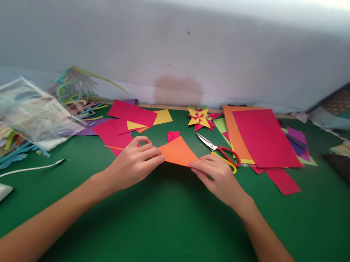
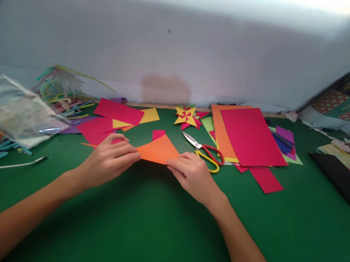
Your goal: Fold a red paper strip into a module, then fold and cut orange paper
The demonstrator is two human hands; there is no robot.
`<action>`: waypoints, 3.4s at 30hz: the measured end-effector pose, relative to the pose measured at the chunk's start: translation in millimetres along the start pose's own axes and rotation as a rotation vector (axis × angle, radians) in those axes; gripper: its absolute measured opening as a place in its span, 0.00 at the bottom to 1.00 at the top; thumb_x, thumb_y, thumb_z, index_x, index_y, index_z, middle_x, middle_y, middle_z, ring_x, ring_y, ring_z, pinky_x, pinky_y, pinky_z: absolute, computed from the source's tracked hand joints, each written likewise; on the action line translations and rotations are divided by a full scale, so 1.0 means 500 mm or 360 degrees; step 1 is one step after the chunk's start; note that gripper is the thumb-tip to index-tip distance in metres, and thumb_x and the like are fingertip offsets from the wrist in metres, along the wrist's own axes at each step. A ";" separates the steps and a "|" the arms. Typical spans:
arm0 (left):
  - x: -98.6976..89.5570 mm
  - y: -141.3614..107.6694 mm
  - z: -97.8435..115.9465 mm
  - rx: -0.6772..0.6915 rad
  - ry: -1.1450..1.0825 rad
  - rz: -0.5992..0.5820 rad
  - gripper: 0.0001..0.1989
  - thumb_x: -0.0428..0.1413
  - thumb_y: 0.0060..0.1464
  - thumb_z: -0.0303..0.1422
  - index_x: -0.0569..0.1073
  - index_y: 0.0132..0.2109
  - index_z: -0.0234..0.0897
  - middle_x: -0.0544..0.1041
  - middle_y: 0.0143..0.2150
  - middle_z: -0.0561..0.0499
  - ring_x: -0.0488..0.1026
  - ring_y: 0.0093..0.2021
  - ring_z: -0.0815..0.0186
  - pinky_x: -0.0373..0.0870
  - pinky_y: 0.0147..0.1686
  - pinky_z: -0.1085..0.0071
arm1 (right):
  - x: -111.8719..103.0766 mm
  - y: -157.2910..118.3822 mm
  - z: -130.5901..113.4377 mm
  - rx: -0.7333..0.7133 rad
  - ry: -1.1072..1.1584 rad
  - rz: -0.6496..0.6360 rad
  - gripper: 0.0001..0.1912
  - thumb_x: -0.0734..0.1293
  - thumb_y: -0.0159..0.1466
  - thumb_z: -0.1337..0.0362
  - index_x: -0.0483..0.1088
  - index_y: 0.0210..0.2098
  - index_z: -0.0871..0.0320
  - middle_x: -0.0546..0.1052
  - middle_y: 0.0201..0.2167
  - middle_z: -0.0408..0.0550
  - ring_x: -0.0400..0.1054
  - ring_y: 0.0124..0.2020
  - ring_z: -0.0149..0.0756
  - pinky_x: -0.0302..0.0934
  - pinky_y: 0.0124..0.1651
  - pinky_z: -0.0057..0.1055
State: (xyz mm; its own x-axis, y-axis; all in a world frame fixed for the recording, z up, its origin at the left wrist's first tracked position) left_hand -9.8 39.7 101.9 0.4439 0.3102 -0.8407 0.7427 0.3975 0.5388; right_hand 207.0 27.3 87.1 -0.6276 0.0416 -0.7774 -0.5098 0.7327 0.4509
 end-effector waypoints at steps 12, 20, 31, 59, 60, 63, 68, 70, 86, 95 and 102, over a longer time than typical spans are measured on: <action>0.009 -0.013 0.041 -0.0524 -0.0686 0.0096 0.08 0.56 0.68 0.34 0.77 0.39 0.40 0.81 0.35 0.49 0.77 0.34 0.62 0.72 0.37 0.62 | -0.016 -0.008 0.000 0.0092 -0.0164 0.0446 0.12 0.66 0.72 0.70 0.79 0.49 0.51 0.84 0.37 0.49 0.79 0.37 0.42 0.73 0.43 0.41; 0.161 -0.047 0.082 -0.1782 -0.2860 -0.0032 0.27 0.56 0.68 0.49 0.65 0.68 0.48 0.66 0.73 0.39 0.72 0.66 0.48 0.76 0.58 0.48 | -0.002 -0.014 -0.045 -0.0285 -0.0376 0.0484 0.27 0.67 0.68 0.77 0.73 0.62 0.48 0.85 0.48 0.49 0.81 0.48 0.47 0.74 0.48 0.45; 0.166 -0.089 0.045 -0.2354 -0.2847 0.0660 0.17 0.62 0.63 0.43 0.77 0.52 0.37 0.80 0.59 0.41 0.78 0.58 0.51 0.78 0.55 0.55 | 0.097 -0.022 -0.113 -0.0500 -0.0310 0.0118 0.19 0.68 0.69 0.73 0.74 0.59 0.57 0.83 0.53 0.54 0.78 0.50 0.49 0.72 0.52 0.47; 0.125 -0.091 -0.057 -0.1868 -0.2017 0.0956 0.44 0.62 0.64 0.40 0.48 0.78 0.52 0.73 0.68 0.44 0.74 0.64 0.54 0.77 0.60 0.57 | 0.134 -0.035 0.128 0.1270 0.1578 0.0305 0.20 0.76 0.62 0.51 0.78 0.46 0.59 0.81 0.27 0.45 0.72 0.20 0.34 0.65 0.19 0.27; 0.126 -0.093 -0.066 -0.1842 -0.1987 0.0936 0.48 0.62 0.64 0.39 0.39 0.78 0.55 0.75 0.66 0.44 0.77 0.61 0.56 0.79 0.57 0.58 | 0.134 -0.035 0.131 0.1265 0.1558 0.0331 0.19 0.76 0.62 0.51 0.78 0.45 0.59 0.80 0.26 0.44 0.71 0.20 0.34 0.64 0.19 0.27; 0.117 -0.097 -0.090 -0.1757 -0.1756 0.0790 0.49 0.60 0.65 0.41 0.36 0.79 0.56 0.80 0.56 0.47 0.81 0.48 0.60 0.82 0.46 0.63 | 0.127 -0.034 0.141 0.1241 0.1528 0.0401 0.18 0.75 0.62 0.52 0.78 0.45 0.58 0.81 0.27 0.45 0.70 0.21 0.34 0.64 0.18 0.27; 0.117 -0.087 -0.081 -0.1631 -0.1496 0.0211 0.31 0.58 0.65 0.49 0.67 0.72 0.50 0.83 0.46 0.49 0.81 0.43 0.56 0.81 0.40 0.62 | 0.111 -0.033 0.151 0.1185 0.1537 0.0482 0.17 0.75 0.63 0.52 0.79 0.46 0.56 0.82 0.31 0.46 0.71 0.24 0.34 0.62 0.20 0.27; 0.121 -0.075 -0.064 -0.1501 -0.1500 0.0066 0.31 0.59 0.64 0.50 0.68 0.71 0.51 0.79 0.61 0.48 0.79 0.56 0.51 0.80 0.52 0.57 | 0.108 -0.033 0.152 0.1162 0.1527 0.0506 0.17 0.75 0.64 0.52 0.79 0.45 0.56 0.82 0.30 0.46 0.70 0.24 0.34 0.62 0.21 0.27; 0.154 -0.120 -0.113 -0.1688 -0.1355 0.0391 0.36 0.63 0.59 0.41 0.66 0.72 0.42 0.69 0.71 0.45 0.67 0.71 0.48 0.61 0.71 0.49 | -0.058 -0.056 0.222 0.0878 -0.1021 -0.0166 0.10 0.64 0.72 0.58 0.76 0.43 0.56 0.79 0.38 0.57 0.74 0.42 0.52 0.59 0.34 0.37; 0.149 -0.121 -0.116 -0.1629 -0.1179 0.0374 0.35 0.62 0.61 0.39 0.66 0.72 0.40 0.65 0.74 0.45 0.61 0.74 0.51 0.57 0.74 0.52 | -0.014 -0.070 0.250 0.0878 -0.1237 -0.0471 0.11 0.63 0.74 0.61 0.74 0.48 0.61 0.77 0.43 0.63 0.74 0.44 0.54 0.61 0.35 0.38; 0.148 -0.124 -0.118 -0.1614 -0.1198 0.0403 0.34 0.61 0.62 0.39 0.66 0.72 0.43 0.64 0.74 0.46 0.60 0.75 0.52 0.54 0.74 0.53 | -0.042 -0.067 0.258 0.0869 -0.0866 -0.0115 0.15 0.63 0.72 0.64 0.69 0.56 0.63 0.75 0.51 0.65 0.73 0.49 0.56 0.67 0.43 0.42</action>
State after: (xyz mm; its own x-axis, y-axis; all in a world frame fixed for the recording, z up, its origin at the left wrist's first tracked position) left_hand -52.4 89.0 9.5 0.9341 0.0438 -0.3542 0.0330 0.9776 0.2079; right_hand 313.3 89.7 31.9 -0.1542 0.2057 -0.9664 -0.0872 0.9714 0.2207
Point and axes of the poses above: each hand's wrist, its own y-axis towards the middle knuckle, its own x-axis out of the palm, z = x × y, the point moved 7 cm from there along y, towards the middle knuckle
